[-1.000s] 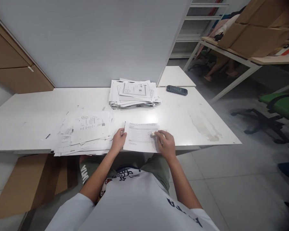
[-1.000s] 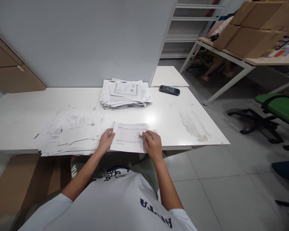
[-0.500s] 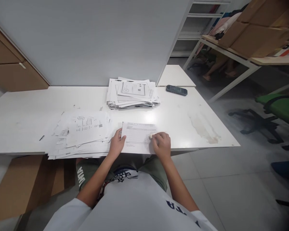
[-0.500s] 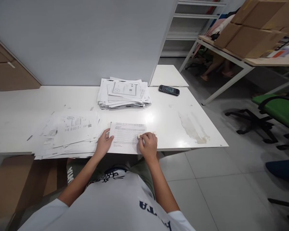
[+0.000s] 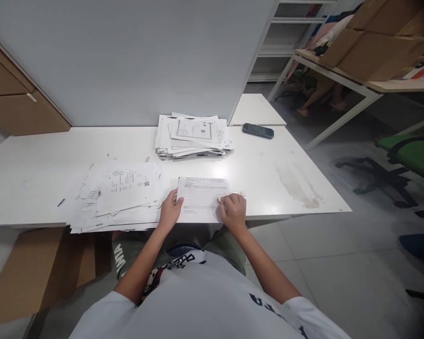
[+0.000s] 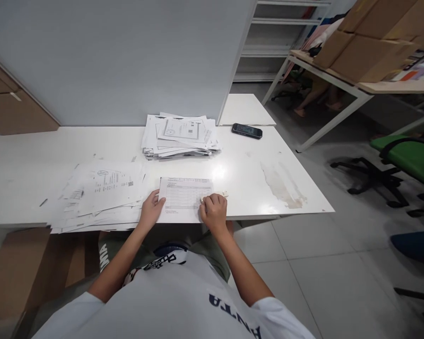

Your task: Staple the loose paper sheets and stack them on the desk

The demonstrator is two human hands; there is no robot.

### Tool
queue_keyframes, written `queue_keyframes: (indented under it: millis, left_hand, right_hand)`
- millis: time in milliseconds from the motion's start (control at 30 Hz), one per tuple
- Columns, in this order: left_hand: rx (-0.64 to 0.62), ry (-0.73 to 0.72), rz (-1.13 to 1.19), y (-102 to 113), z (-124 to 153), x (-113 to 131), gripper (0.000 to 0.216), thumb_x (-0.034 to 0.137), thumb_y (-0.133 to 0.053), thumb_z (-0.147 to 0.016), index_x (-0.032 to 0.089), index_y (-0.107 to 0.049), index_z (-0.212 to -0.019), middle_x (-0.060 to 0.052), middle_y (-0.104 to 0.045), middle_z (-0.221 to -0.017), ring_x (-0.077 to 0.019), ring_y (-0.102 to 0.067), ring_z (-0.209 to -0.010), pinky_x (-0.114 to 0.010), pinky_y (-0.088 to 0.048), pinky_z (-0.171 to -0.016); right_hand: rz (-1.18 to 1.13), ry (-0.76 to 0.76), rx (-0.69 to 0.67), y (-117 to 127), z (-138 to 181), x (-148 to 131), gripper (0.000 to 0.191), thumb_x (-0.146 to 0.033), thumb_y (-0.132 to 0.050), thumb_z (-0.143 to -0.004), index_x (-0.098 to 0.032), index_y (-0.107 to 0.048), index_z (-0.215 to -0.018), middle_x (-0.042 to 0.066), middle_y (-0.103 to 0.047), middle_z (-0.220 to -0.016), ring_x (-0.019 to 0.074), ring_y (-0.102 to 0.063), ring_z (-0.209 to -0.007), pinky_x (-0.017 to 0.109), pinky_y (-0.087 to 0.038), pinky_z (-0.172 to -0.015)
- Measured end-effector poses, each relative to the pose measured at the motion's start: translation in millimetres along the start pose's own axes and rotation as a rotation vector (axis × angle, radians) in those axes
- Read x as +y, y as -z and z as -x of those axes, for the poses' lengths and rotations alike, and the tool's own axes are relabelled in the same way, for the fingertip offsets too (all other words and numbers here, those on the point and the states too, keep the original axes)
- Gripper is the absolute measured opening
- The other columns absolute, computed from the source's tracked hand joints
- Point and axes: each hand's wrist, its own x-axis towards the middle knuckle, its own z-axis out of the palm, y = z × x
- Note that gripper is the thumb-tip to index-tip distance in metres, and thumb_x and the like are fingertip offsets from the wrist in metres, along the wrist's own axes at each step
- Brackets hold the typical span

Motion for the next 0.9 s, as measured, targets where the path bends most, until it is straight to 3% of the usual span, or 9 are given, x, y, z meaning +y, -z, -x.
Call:
queue_keyframes:
  millis: [167,300,467,567,667,767,833,900]
  left_hand:
    - [0.159,-0.029,-0.252,7,4,21,0.034,0.031,-0.059,-0.085,0.021,-0.063,-0.118,-0.007,-0.073,-0.097,-0.0254,-0.069,-0.098,-0.035,-0.052,-0.087]
    - [0.229,-0.184,-0.344,30,-25,60,0.034,0.032,-0.063,-0.085,0.022,-0.064,-0.117,-0.006,-0.072,-0.096,-0.0250,-0.067,-0.098,-0.032,-0.051,-0.085]
    - [0.290,-0.380,-0.236,35,-133,107,0.033,0.026,-0.057,-0.089,0.009,-0.060,-0.117,-0.007,-0.071,-0.099,-0.0153,-0.064,-0.086,-0.026,-0.048,-0.082]
    - [0.286,-0.308,-0.284,24,-207,123,0.035,0.020,-0.054,-0.090,0.000,-0.057,-0.117,-0.010,-0.070,-0.105,-0.0133,-0.062,-0.091,-0.025,-0.045,-0.087]
    - [0.274,-0.256,-0.325,14,-255,129,0.035,0.014,-0.055,-0.088,-0.005,-0.054,-0.118,-0.015,-0.068,-0.110,-0.0187,-0.062,-0.103,-0.031,-0.042,-0.098]
    - [0.302,-0.278,-0.354,3,-262,127,0.057,0.009,-0.060,-0.085,-0.003,-0.040,-0.137,-0.022,-0.052,-0.139,-0.0285,-0.045,-0.133,-0.038,-0.033,-0.111]
    - [0.298,-0.358,-0.397,-2,-245,122,0.070,0.009,-0.060,-0.085,0.004,-0.029,-0.148,-0.020,-0.030,-0.156,-0.0284,-0.024,-0.147,-0.038,-0.024,-0.118]
    - [0.212,-0.451,-0.498,2,-212,112,0.072,0.014,-0.057,-0.087,0.013,-0.025,-0.152,-0.013,-0.021,-0.161,-0.0258,-0.017,-0.150,-0.037,-0.020,-0.120]
  right_hand:
    - [0.027,0.042,-0.006,2,-5,5,0.014,-0.017,-0.049,-0.087,-0.021,-0.062,-0.083,0.007,-0.057,-0.081,0.0241,-0.048,-0.083,0.039,-0.037,-0.077]
    - [0.048,0.075,0.037,-4,-5,8,0.014,-0.018,-0.049,-0.087,-0.020,-0.063,-0.086,0.009,-0.059,-0.084,0.0246,-0.049,-0.084,0.040,-0.037,-0.078]
    - [0.034,0.042,0.076,-12,1,8,0.020,-0.015,-0.050,-0.085,-0.021,-0.064,-0.097,0.011,-0.062,-0.093,0.0262,-0.052,-0.091,0.042,-0.039,-0.083]
    - [0.034,0.042,0.088,-13,2,7,0.022,-0.014,-0.050,-0.083,-0.021,-0.064,-0.098,0.011,-0.062,-0.093,0.0259,-0.052,-0.089,0.042,-0.039,-0.082]
    - [0.037,0.053,0.092,-14,2,7,0.024,-0.013,-0.051,-0.081,-0.021,-0.065,-0.098,0.011,-0.063,-0.092,0.0261,-0.051,-0.087,0.043,-0.040,-0.081]
    - [0.044,0.058,0.122,-13,2,6,0.025,-0.012,-0.051,-0.081,-0.021,-0.065,-0.099,0.011,-0.063,-0.092,0.0260,-0.052,-0.087,0.042,-0.040,-0.081]
    - [0.039,0.070,0.155,-13,1,5,0.025,-0.011,-0.051,-0.082,-0.021,-0.064,-0.100,0.010,-0.064,-0.092,0.0256,-0.053,-0.086,0.042,-0.041,-0.080]
    - [0.032,0.084,0.185,-12,0,4,0.025,-0.011,-0.051,-0.082,-0.021,-0.064,-0.100,0.010,-0.064,-0.091,0.0252,-0.054,-0.086,0.041,-0.042,-0.080]
